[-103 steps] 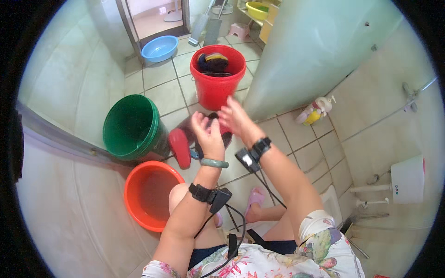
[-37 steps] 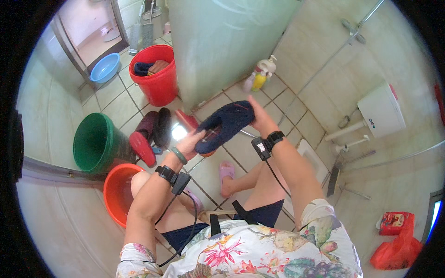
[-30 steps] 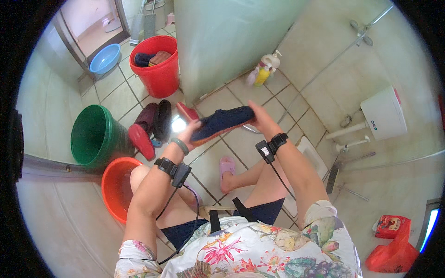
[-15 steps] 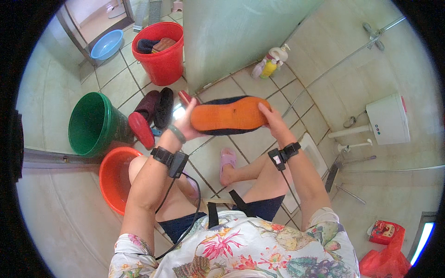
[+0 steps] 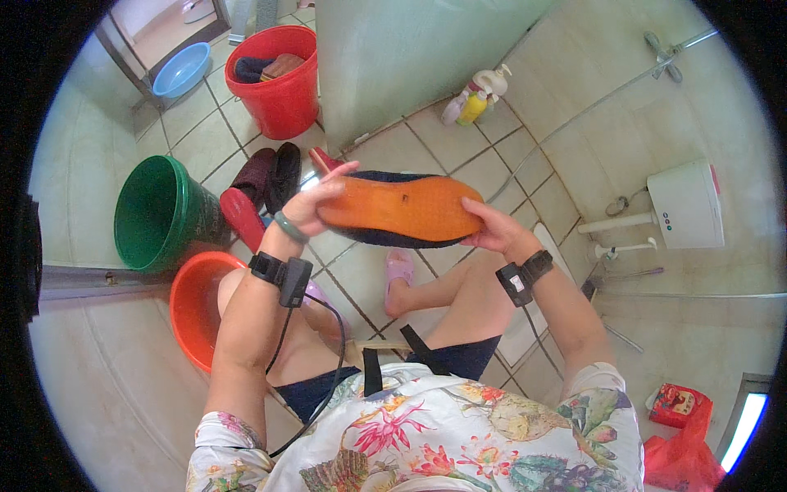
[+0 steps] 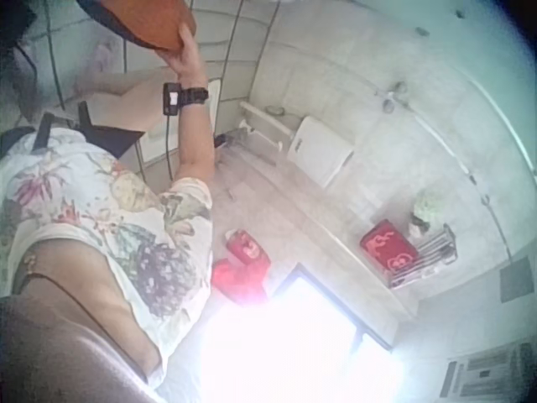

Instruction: The recorder cleans several pairs of shoes and slippers by hand in a bathroom using buckets of water.

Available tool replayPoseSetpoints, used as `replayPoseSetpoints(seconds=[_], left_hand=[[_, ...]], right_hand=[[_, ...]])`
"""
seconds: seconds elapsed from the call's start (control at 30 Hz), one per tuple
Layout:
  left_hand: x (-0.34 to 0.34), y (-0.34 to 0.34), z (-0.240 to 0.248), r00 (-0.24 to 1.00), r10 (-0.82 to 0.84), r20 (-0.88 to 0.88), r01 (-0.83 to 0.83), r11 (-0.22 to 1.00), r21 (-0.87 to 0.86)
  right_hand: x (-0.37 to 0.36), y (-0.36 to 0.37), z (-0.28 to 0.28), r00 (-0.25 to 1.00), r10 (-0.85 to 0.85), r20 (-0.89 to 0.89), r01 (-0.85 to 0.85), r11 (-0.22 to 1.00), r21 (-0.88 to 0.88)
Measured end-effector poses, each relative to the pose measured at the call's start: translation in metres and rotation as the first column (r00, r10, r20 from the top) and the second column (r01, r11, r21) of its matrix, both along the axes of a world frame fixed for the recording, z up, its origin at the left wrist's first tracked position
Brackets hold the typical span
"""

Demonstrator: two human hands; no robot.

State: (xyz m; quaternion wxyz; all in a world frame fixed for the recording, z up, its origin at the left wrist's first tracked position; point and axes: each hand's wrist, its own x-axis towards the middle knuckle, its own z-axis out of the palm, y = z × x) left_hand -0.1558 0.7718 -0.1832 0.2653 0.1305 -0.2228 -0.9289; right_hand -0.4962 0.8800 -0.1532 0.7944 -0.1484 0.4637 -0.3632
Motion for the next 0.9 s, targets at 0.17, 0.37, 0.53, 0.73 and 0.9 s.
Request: replayPoseSetpoints(seconds=[0.17, 0.37, 0.53, 0.73, 0.9], left_hand=[[-0.002, 0.005, -0.01, 0.989, -0.049, 0.14, 0.054, 0.998, -0.034], [-0.038, 0.014, -0.047, 0.891, 0.135, 0.434, -0.069, 0.984, -0.164], [-0.041, 0.026, -0.1, 0.628, 0.426, 0.652, -0.142, 0.886, -0.442], [-0.049, 0.038, -0.083, 0.228, 0.631, 0.741, 0.023, 0.758, -0.652], [-0.042, 0.051, -0.067, 0.209, 0.635, 0.743, -0.01, 0.762, -0.648]], right_hand=[[0.022, 0.016, 0.032, 0.981, 0.062, -0.185, -0.076, 0.995, -0.071], [0.023, 0.011, 0.015, 0.872, -0.047, -0.487, -0.026, 0.989, -0.142], [0.065, 0.008, -0.023, 0.734, -0.081, -0.675, 0.017, 0.995, -0.101], [0.088, 0.02, -0.057, 0.691, -0.125, -0.712, 0.01, 0.987, -0.163], [0.117, 0.025, -0.04, 0.776, -0.179, -0.605, -0.035, 0.945, -0.324]])
